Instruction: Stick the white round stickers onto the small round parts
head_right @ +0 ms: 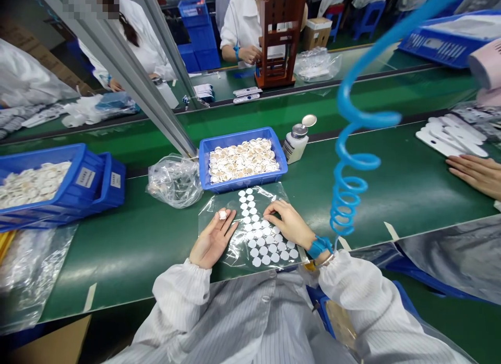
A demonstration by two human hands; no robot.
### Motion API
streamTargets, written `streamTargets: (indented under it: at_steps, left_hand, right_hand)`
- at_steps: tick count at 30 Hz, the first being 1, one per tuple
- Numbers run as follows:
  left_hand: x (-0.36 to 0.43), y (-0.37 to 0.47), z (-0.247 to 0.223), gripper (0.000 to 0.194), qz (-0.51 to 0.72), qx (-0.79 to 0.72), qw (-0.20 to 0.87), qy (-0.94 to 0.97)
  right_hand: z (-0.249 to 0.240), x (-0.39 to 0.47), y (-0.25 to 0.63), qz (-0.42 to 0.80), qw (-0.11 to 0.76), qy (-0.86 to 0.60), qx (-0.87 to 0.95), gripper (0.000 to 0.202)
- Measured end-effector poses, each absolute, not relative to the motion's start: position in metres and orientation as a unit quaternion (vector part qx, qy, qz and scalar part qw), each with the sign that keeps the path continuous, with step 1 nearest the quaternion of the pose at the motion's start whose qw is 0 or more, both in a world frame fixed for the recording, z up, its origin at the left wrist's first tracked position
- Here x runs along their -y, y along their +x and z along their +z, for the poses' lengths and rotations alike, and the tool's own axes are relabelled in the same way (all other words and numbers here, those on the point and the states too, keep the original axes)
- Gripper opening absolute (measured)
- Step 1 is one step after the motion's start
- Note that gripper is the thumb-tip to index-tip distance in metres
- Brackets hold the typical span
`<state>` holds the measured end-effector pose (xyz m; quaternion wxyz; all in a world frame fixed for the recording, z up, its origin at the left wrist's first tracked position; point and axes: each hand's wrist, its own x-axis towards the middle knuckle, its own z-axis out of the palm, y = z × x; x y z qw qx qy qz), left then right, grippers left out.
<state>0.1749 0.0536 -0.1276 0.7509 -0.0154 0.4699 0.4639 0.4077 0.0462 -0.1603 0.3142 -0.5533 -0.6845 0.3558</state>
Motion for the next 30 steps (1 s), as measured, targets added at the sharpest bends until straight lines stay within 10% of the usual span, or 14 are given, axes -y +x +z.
streamTargets:
  at_steps: [13, 30]
  left_hand:
    - [-0.058, 0.212, -0.072, 0.031, 0.486, -0.270, 0.829, -0.066]
    - [-0.047, 0.204, -0.037, 0.014, 0.492, -0.262, 0.827, 0.078]
  right_hand:
    - [-0.088, -0.017, 0.332, 0.070, 0.429, -0.436, 0.788, 0.008]
    - [-0.047, -0.022, 0.344, 0.185, 0.386, -0.448, 0.785, 0.013]
